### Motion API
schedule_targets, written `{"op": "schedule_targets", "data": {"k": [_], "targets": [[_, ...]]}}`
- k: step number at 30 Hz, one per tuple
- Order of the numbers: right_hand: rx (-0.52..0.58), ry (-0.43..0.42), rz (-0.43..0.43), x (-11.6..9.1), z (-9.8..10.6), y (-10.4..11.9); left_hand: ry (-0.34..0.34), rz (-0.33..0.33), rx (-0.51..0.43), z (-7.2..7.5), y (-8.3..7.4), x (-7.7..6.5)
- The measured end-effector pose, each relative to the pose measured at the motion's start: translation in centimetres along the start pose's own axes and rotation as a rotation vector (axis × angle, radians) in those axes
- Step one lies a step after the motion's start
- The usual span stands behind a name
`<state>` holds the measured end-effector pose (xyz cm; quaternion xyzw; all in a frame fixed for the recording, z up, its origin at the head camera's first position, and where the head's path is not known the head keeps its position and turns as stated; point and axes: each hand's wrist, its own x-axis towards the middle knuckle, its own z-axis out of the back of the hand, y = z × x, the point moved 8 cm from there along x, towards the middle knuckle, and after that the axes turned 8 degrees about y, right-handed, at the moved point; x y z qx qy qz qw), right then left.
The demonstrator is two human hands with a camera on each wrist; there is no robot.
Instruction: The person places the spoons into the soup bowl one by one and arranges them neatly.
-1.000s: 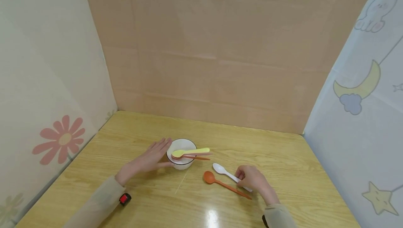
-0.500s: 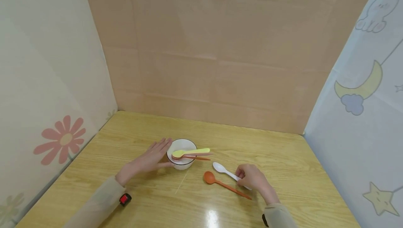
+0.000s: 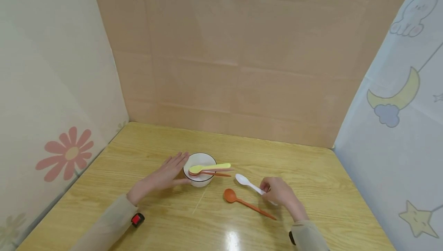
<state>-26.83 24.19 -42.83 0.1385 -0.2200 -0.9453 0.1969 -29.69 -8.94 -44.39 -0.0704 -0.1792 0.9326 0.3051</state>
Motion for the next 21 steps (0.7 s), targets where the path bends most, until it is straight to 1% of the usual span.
{"op": "schedule_targets", "data": {"k": [4,10,16,21], "targets": [[0.005,0.004,0.01,0.1,0.3,0.1,-0.002,-0.003,-0.005,0.0,0.0,0.0],[-0.004,-0.014,0.019,0.2,1.0,0.4,0.0,0.008,0.002,-0.1,0.1,-0.1],[-0.015,-0.029,-0.003,0.4,2.1,0.5,-0.004,0.007,0.009,-0.1,0.1,0.0],[-0.011,-0.029,-0.008,0.7,2.5,0.6,-0.012,-0.001,0.004,-0.1,0.0,0.0]]}}
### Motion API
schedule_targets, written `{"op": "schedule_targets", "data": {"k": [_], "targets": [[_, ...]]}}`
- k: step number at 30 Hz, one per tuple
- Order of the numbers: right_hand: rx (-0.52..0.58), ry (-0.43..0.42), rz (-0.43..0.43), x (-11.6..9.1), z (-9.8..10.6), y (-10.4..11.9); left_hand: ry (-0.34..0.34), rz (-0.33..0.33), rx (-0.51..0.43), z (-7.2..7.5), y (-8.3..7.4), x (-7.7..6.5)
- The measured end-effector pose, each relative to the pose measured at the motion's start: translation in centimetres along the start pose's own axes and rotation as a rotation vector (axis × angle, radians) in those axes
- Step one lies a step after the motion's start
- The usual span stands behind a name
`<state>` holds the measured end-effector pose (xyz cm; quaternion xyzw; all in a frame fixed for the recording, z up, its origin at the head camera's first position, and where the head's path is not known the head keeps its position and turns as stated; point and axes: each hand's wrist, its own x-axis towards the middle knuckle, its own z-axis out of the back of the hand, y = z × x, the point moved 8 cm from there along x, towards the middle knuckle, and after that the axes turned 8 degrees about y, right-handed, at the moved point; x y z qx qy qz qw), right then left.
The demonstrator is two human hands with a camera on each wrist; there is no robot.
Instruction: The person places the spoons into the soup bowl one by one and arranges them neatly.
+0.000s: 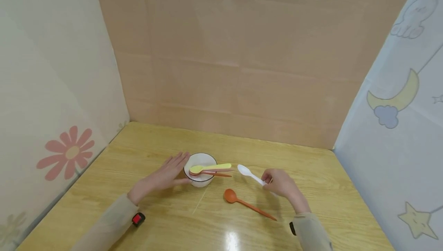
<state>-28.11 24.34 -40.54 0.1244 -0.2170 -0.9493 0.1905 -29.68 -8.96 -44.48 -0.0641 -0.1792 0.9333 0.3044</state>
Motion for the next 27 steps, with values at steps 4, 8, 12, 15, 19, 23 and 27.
{"op": "schedule_targets", "data": {"k": [4,8,12,15,19,23,27], "targets": [[-0.015,-0.004,0.022,0.1,0.4,0.3,-0.001,-0.005,0.003,0.1,0.0,0.1],[-0.034,-0.007,0.027,0.0,0.9,0.6,0.012,-0.002,0.011,-0.1,0.0,0.1],[-0.045,-0.006,0.025,0.1,1.5,0.9,0.014,-0.001,0.009,0.0,0.0,0.1],[-0.048,-0.007,0.012,0.2,1.9,1.0,0.013,-0.003,0.005,0.0,-0.1,0.1],[-0.056,-0.016,0.011,0.4,2.4,1.1,0.016,-0.004,-0.002,0.0,0.0,0.1],[-0.064,-0.028,0.022,0.6,2.7,1.3,0.016,-0.001,-0.01,0.0,0.0,0.1],[-0.067,-0.025,0.023,0.7,2.9,1.6,0.013,-0.002,-0.005,0.0,0.0,0.1]]}}
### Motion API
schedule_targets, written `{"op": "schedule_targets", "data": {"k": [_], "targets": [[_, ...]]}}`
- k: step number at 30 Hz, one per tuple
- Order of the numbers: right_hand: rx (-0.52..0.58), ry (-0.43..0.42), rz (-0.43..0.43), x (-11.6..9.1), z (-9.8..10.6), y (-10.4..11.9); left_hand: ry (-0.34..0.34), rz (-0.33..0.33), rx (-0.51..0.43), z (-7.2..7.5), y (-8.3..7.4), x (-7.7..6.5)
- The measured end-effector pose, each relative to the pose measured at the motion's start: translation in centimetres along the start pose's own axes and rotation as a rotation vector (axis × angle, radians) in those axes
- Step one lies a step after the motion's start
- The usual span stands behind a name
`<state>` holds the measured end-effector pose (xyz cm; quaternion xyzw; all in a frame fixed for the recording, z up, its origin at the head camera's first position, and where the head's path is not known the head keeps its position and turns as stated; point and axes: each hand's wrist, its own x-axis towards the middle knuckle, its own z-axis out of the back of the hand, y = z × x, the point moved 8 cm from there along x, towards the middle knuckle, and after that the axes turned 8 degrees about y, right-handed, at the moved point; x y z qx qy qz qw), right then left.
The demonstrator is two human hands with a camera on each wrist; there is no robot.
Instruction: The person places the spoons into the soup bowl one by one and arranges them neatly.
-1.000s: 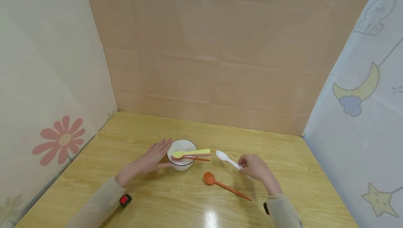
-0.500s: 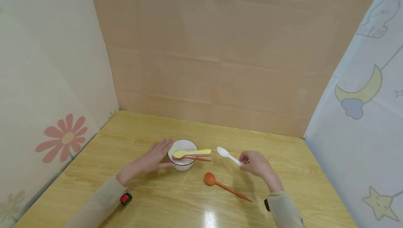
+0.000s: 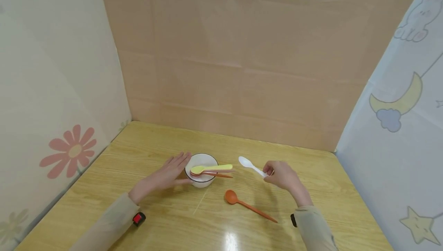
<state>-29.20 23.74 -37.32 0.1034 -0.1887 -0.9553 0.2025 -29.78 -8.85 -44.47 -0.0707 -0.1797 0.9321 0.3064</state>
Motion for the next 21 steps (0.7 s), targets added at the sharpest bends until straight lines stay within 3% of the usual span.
{"op": "schedule_targets", "data": {"k": [21], "targets": [[-0.042,0.0,0.016,1.3,1.5,1.7,-0.001,0.008,-0.003,-0.2,0.3,0.1]]}}
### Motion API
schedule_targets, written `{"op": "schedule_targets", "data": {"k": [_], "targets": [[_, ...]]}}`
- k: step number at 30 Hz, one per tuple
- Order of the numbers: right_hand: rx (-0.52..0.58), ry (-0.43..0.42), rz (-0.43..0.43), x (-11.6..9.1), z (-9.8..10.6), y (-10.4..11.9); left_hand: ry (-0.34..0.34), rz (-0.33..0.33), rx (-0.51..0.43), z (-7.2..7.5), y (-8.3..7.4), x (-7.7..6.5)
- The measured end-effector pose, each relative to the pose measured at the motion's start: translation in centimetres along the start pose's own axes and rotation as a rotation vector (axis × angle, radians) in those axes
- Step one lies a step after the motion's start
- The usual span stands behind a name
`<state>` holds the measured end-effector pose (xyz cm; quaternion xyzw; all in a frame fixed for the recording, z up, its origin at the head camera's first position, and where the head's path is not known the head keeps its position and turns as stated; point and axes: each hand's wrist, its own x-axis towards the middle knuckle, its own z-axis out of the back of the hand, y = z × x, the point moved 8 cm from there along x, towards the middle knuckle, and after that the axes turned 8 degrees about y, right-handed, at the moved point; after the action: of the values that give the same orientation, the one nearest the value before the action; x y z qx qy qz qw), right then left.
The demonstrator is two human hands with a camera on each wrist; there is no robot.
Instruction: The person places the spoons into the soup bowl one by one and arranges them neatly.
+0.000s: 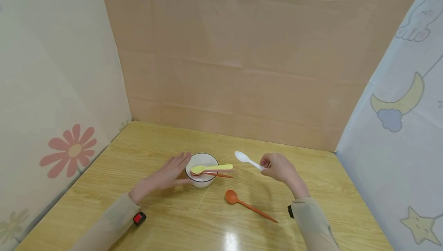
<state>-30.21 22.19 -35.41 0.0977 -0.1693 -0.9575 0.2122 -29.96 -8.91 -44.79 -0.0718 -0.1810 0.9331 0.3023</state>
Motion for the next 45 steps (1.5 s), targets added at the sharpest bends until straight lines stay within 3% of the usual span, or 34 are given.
{"op": "schedule_targets", "data": {"k": [45], "targets": [[-0.05,0.037,0.086,3.4,0.6,4.0,0.01,-0.004,0.003,0.3,-0.3,0.1]]}}
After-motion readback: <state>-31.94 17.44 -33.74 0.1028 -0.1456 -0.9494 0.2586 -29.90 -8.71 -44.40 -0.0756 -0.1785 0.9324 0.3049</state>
